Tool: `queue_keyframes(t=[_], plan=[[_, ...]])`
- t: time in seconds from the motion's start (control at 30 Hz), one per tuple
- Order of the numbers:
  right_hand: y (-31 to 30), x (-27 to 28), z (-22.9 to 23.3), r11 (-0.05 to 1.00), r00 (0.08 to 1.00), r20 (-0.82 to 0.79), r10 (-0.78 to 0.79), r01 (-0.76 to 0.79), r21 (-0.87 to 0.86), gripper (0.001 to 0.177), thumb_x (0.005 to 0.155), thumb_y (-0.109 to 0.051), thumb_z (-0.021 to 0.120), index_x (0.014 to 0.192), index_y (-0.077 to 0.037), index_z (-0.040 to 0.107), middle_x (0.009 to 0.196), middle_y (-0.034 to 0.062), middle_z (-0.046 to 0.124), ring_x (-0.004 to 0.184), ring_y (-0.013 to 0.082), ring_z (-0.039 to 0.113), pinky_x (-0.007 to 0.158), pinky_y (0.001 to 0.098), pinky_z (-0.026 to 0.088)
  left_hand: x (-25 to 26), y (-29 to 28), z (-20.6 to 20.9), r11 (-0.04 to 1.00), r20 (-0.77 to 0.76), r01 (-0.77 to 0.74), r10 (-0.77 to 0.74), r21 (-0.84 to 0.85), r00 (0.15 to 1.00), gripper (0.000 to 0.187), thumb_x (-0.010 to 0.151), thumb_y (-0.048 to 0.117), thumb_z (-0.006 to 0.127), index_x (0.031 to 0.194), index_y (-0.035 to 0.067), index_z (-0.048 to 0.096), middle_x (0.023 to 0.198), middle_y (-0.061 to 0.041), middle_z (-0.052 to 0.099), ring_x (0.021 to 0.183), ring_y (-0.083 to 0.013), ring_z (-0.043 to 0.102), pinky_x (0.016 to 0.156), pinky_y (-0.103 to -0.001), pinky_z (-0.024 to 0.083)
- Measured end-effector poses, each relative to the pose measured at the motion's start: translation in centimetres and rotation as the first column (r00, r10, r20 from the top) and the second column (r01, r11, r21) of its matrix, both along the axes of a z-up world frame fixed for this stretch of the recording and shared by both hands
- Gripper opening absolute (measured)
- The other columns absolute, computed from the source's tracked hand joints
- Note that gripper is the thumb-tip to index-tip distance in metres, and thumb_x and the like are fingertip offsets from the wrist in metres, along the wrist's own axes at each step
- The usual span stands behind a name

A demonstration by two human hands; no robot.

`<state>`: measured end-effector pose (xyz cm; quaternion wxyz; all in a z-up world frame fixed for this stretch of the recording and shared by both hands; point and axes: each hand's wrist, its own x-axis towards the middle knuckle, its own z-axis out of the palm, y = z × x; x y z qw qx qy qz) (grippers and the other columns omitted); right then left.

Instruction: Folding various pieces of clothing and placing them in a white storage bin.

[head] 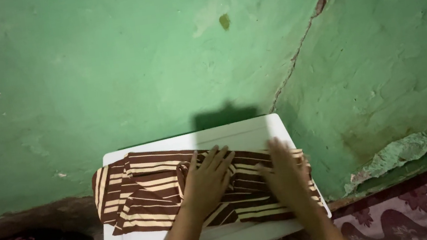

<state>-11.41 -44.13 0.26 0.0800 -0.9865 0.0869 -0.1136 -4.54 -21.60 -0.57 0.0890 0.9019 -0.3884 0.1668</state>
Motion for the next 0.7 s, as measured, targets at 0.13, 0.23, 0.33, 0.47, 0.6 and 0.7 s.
queue_keyframes(t=[0.13,0.23,0.33,0.47,0.6,0.7], plan=[[-2.8,0.0,-1.1,0.987,0.987,-0.033,-0.158,0.159,0.006,0.079,0.093,-0.056,0.051,0.161,-0.023,0.027,0.167,0.0025,0.024,0.155,0.0308,0.018,0.113,0.0753,0.008,-1.2,0.8,4.4,0.990,-0.019,-0.144,0.144,-0.002,0.989,0.068,0.094,0.050,0.055,0.155,0.023,0.041,0.156,-0.002,0.044,0.146,-0.0229,0.030,0.114,-0.071,0.019],[-3.7,0.4,-2.9,0.977,0.979,0.076,-0.189,0.195,-0.089,0.080,0.093,-0.053,0.053,0.160,-0.019,0.027,0.165,0.0097,0.025,0.152,0.0340,0.020,0.109,0.0789,0.007,-1.2,2.6,6.3,0.924,-0.280,-0.381,0.370,0.015,0.886,0.096,0.076,0.062,0.069,0.159,0.023,0.040,0.160,-0.009,0.036,0.150,-0.0279,0.032,0.108,-0.067,0.025],[-2.2,1.4,-3.3,0.990,0.963,0.263,-0.062,0.093,-0.107,0.069,0.095,-0.036,0.051,0.158,-0.014,0.031,0.164,0.0131,0.034,0.152,0.0334,0.029,0.113,0.0793,0.008,0.5,4.7,4.2,0.793,-0.456,-0.572,0.438,-0.209,0.774,0.072,0.084,0.057,0.070,0.143,0.020,0.053,0.144,-0.008,0.055,0.133,-0.0249,0.048,0.110,-0.055,0.034],[3.1,2.9,-1.8,0.987,0.967,0.202,0.157,-0.160,-0.002,0.048,0.101,-0.037,0.055,0.146,-0.024,0.047,0.148,0.0062,0.053,0.142,0.0282,0.045,0.120,0.0648,0.023,0.6,7.7,7.0,0.805,-0.661,-0.573,0.348,-0.152,0.665,0.045,0.083,0.044,0.072,0.123,0.023,0.068,0.126,0.000,0.068,0.127,-0.0229,0.054,0.113,-0.054,0.033],[7.7,3.5,2.4,0.958,0.970,0.003,0.244,-0.242,0.154,0.071,0.088,-0.051,0.074,0.146,-0.020,0.047,0.140,0.0121,0.053,0.132,0.0337,0.045,0.108,0.0603,0.030,2.2,10.3,3.9,0.893,-0.623,-0.350,0.106,-0.283,0.775,0.037,0.081,0.028,0.081,0.114,0.015,0.072,0.112,-0.006,0.073,0.126,-0.0286,0.052,0.113,-0.053,0.030],[8.4,3.9,2.9,0.965,0.966,-0.112,0.234,-0.218,0.144,0.100,0.073,-0.050,0.085,0.154,-0.016,0.036,0.144,0.0147,0.048,0.133,0.0377,0.040,0.102,0.0635,0.027,2.1,10.5,3.3,0.787,-0.673,-0.315,-0.165,-0.530,0.721,0.023,0.086,0.022,0.075,0.107,0.011,0.073,0.106,-0.005,0.078,0.105,-0.0201,0.074,0.100,-0.037,0.056]])
